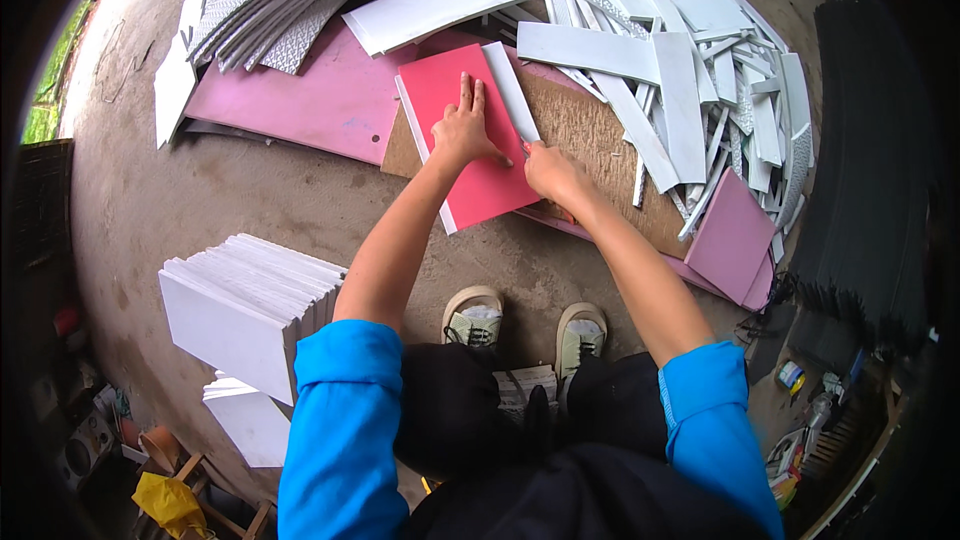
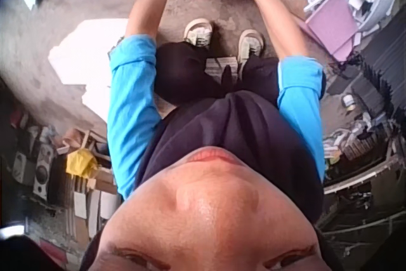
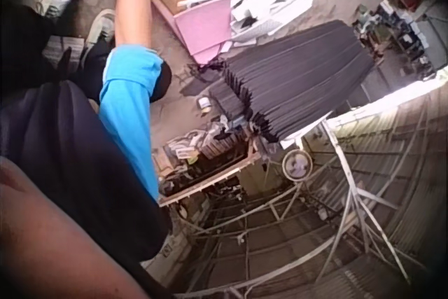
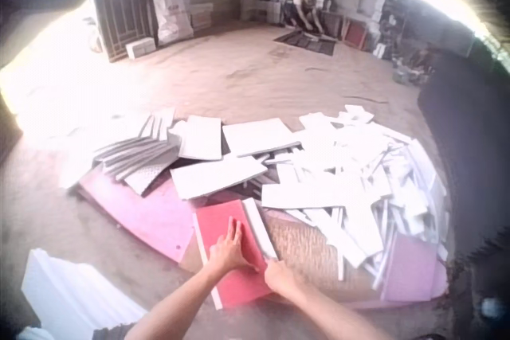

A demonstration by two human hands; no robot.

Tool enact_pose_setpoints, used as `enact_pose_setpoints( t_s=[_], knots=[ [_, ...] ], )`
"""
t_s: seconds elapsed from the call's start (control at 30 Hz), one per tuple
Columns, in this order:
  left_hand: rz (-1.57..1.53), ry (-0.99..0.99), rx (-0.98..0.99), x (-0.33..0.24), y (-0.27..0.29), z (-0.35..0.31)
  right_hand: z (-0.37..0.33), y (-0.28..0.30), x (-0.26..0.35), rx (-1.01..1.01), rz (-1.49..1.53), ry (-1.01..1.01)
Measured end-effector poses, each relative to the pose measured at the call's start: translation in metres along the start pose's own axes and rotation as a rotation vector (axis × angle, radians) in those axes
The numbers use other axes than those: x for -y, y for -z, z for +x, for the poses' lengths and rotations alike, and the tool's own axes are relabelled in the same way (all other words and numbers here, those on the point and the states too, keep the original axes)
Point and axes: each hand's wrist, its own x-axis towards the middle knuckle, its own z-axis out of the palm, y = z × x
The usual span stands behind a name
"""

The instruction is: The person sits on the floor and repeatedly cuts white paper sheets using a red utility knife. They align each sheet against a pink template, trim the edges, and place the cut pieces into a growing stack.

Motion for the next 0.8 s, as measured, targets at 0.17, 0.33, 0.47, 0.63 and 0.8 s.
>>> enact_pose_setpoints(
  t_s=[0.17, 0.33, 0.47, 0.63, 0.8],
  knots=[
    [-0.005, -0.027, -0.006, 0.001, -0.001, 0.002, -0.066, -0.041, -0.034, -0.029, 0.026, -0.015],
    [0.036, 0.002, 0.032, -0.003, -0.003, 0.005, -0.087, -0.070, -0.047, -0.097, 0.033, -0.023],
    [0.052, -0.001, 0.033, -0.003, -0.003, 0.005, -0.096, -0.081, -0.055, -0.115, 0.058, -0.018],
    [0.033, -0.047, 0.007, 0.003, -0.007, 0.003, -0.104, -0.092, -0.060, -0.131, 0.066, -0.008],
    [0.040, -0.052, 0.005, 0.003, -0.004, 0.002, -0.104, -0.107, -0.068, -0.180, 0.090, 0.013]
  ],
)
